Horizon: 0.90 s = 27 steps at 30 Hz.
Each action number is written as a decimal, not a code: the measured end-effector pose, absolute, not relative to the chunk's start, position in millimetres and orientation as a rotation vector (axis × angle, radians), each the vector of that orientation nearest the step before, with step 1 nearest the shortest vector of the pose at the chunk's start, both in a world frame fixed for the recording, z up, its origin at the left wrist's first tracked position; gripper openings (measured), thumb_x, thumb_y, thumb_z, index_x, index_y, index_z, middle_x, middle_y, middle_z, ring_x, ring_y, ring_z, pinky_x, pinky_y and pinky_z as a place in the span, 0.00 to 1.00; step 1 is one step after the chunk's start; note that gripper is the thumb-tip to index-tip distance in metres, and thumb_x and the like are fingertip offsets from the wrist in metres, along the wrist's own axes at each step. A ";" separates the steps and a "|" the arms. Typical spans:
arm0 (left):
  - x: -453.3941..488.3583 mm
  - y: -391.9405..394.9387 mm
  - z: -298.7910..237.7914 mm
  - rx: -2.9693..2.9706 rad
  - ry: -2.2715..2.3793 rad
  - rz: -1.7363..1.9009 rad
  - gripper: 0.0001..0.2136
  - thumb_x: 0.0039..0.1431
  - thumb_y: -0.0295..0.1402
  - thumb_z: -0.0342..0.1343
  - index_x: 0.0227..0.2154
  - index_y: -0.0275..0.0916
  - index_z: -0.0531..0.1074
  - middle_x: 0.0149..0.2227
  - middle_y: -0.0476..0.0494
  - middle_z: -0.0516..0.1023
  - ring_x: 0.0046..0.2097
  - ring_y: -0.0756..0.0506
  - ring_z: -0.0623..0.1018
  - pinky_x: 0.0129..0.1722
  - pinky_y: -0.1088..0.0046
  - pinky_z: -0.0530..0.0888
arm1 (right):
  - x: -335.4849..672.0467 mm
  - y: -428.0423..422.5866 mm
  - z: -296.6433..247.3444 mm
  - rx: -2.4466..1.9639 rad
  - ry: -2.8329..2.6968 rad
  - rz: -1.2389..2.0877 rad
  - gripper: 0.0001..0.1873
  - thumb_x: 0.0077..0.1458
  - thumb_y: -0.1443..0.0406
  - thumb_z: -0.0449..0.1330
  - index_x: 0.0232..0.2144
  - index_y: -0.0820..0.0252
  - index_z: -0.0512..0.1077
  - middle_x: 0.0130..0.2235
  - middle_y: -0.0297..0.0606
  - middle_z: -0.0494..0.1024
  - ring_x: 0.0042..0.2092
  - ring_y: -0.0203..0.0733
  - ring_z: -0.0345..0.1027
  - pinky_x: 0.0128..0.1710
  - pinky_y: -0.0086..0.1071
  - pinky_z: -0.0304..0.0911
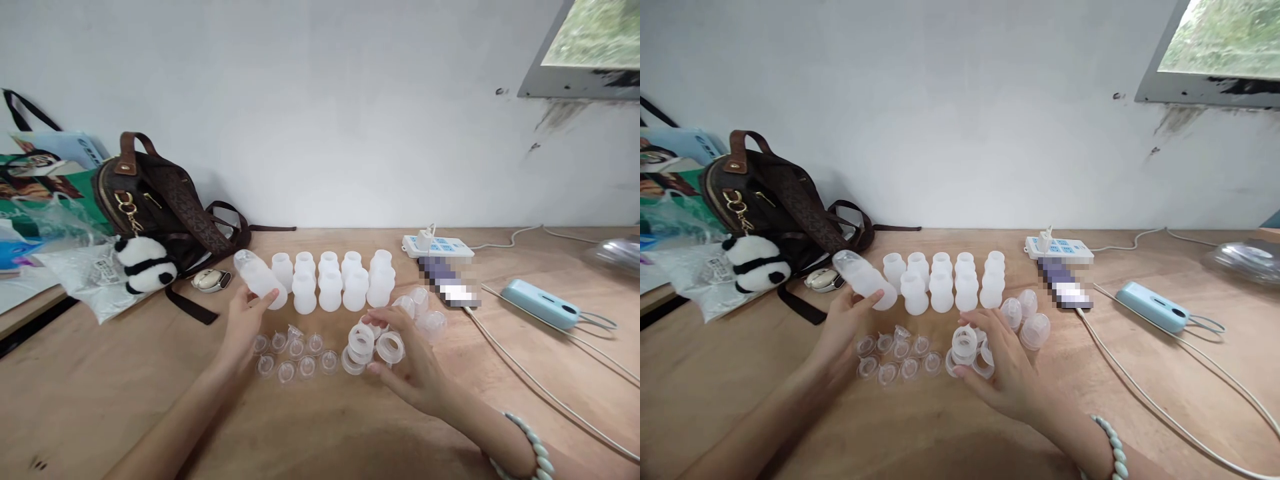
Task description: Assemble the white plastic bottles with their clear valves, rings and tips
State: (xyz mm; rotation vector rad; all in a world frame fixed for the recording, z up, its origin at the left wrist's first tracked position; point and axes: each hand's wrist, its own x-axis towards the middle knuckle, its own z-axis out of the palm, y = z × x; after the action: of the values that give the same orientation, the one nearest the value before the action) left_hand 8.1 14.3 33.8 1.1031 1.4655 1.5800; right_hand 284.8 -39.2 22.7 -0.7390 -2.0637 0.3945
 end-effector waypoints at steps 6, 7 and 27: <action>-2.4 26.2 20.1 1.079 1.528 1.435 0.26 0.36 0.39 0.73 0.40 0.34 0.77 0.39 0.38 0.82 0.44 0.35 0.79 0.46 0.58 0.73 | 280.8 -38.5 25.9 -0.784 -2.100 0.229 0.19 0.60 0.68 0.58 0.54 0.55 0.62 0.45 0.43 0.75 0.45 0.50 0.68 0.44 0.46 0.66; -2.8 27.0 18.5 1.080 1.534 1.424 0.26 0.35 0.39 0.72 0.40 0.34 0.77 0.39 0.38 0.82 0.44 0.34 0.79 0.46 0.57 0.73 | 280.5 -38.4 26.3 -0.783 -2.104 0.209 0.19 0.60 0.68 0.58 0.53 0.56 0.63 0.44 0.44 0.75 0.44 0.50 0.68 0.44 0.46 0.66; -4.0 22.8 26.5 1.144 1.512 1.583 0.18 0.42 0.27 0.55 0.41 0.42 0.67 0.41 0.45 0.73 0.40 0.44 0.74 0.36 0.70 0.72 | 278.7 -31.5 23.5 -0.902 -2.187 0.033 0.07 0.59 0.70 0.58 0.40 0.56 0.69 0.41 0.42 0.76 0.42 0.49 0.68 0.43 0.45 0.64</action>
State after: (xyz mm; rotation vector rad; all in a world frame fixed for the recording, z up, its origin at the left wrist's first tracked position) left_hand -4.0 22.8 26.5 1.1439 1.5125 1.5832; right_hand 278.7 -31.5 23.5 -0.9020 -2.1869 0.0333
